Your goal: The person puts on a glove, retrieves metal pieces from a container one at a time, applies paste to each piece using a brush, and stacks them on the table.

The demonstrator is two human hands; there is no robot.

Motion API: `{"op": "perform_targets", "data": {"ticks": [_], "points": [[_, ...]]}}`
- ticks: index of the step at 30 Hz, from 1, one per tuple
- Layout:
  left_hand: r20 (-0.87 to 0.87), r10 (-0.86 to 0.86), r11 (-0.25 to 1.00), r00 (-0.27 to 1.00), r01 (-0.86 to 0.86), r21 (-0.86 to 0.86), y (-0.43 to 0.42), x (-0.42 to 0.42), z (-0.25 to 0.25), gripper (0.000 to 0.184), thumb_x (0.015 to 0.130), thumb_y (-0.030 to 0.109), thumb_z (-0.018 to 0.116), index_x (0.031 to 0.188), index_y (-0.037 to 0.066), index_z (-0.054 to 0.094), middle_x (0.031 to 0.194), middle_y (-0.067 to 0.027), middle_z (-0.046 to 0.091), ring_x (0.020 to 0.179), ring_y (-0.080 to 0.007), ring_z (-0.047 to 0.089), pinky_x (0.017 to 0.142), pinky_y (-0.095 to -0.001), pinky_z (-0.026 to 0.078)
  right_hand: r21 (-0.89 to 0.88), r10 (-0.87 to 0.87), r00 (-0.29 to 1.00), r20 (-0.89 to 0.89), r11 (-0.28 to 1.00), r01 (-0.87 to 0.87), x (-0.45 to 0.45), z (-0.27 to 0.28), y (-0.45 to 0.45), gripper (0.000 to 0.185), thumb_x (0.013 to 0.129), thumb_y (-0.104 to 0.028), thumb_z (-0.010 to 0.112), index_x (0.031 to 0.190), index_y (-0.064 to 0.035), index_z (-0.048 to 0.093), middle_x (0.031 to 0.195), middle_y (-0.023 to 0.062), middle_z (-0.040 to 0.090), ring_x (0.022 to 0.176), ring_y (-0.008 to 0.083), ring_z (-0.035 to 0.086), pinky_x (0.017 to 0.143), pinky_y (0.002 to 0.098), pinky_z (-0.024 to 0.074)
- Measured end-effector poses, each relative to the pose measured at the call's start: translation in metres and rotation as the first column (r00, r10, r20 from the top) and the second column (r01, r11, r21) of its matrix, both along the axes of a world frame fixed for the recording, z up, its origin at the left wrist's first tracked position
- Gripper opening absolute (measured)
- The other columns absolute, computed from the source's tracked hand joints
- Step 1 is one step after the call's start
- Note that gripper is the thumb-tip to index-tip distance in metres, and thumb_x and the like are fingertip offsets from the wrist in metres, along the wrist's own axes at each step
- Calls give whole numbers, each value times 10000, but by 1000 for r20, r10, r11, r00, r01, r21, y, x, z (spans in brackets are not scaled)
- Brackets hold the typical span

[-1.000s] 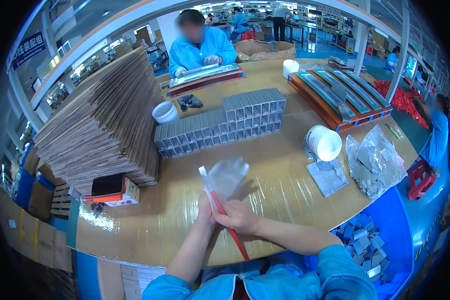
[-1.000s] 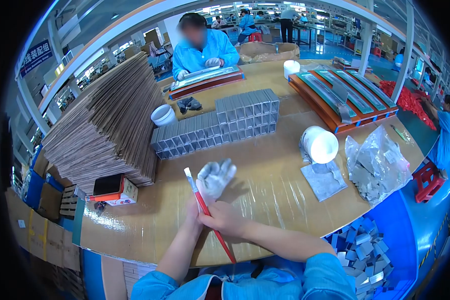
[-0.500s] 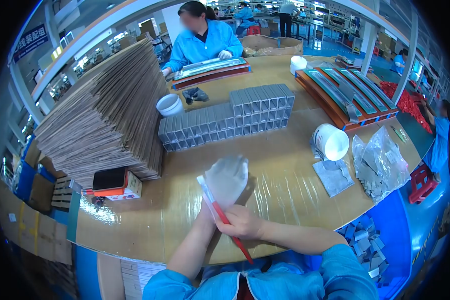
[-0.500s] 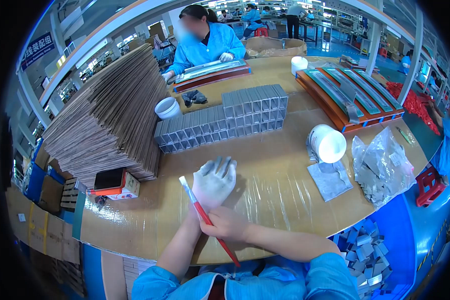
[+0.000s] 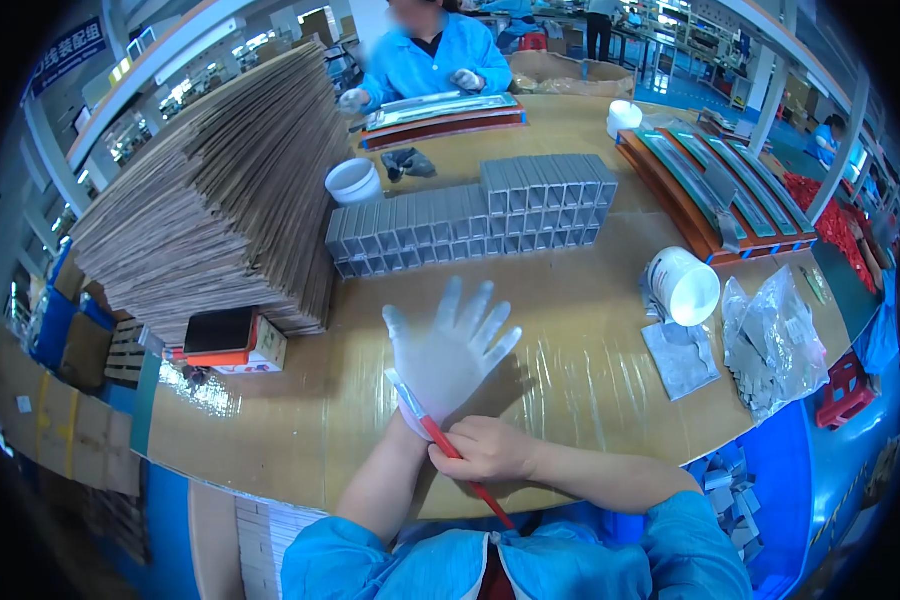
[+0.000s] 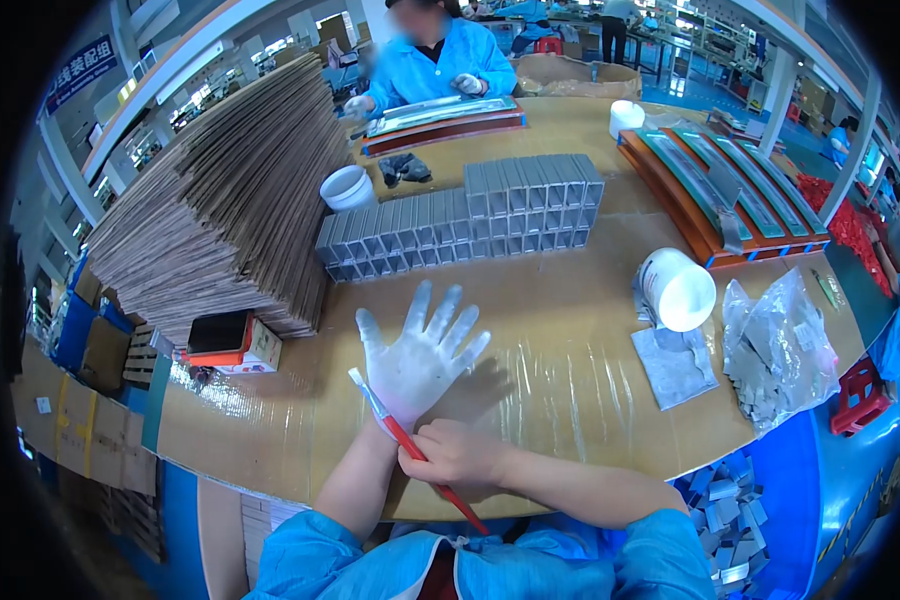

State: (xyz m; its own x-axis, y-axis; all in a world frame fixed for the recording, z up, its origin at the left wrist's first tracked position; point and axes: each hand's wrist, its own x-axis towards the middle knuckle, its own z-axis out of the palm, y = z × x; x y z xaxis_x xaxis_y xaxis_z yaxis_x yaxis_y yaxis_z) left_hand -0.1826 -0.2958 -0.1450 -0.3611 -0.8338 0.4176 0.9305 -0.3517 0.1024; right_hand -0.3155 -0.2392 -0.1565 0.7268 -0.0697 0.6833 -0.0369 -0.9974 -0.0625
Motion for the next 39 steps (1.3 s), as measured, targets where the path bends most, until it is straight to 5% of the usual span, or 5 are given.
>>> {"op": "perform_targets", "data": {"ticks": [13,15,17,21,39], "points": [[145,55,986,988,-76,147,10,-5,4,629,888,578,442,1336,142,513,1372,-130,493,1300,-337,409,1137,-507,171,372,-55,998,10,927,47,-4,3,4,111,809,-76,650,900,-42,595,829,91,595,693,215,558,681,312,489],[837,422,879,349,-384,-283,14,-9,12,531,897,492,443,1277,138,554,1270,-141,558,1179,-332,495,1047,-473,280,508,-66,995,-78,856,97,-6,19,4,105,842,-107,615,903,-26,587,852,111,591,710,245,545,686,331,465],[606,490,677,-626,-164,-717,18,-14,15,441,907,407,444,1218,133,595,1167,-152,623,1057,-327,581,958,-439,390,625,-64,982,-178,764,163,-10,29,5,131,875,-137,579,906,-9,578,875,131,586,726,274,532,691,350,440],[220,474,569,-853,105,-816,5,-3,-1,336,833,270,563,1112,96,635,1030,-106,653,921,-296,596,867,-394,432,714,-225,974,-32,677,180,-6,22,1,107,841,-73,623,925,-27,574,843,108,572,700,237,541,690,331,460],[695,413,781,-589,-163,-603,17,-18,-25,370,865,360,545,1126,111,629,1120,-86,630,1093,-320,536,1003,-415,351,659,-165,973,161,752,18,1,3,22,278,737,-79,677,969,-65,524,843,122,574,761,259,560,684,330,455]]}}
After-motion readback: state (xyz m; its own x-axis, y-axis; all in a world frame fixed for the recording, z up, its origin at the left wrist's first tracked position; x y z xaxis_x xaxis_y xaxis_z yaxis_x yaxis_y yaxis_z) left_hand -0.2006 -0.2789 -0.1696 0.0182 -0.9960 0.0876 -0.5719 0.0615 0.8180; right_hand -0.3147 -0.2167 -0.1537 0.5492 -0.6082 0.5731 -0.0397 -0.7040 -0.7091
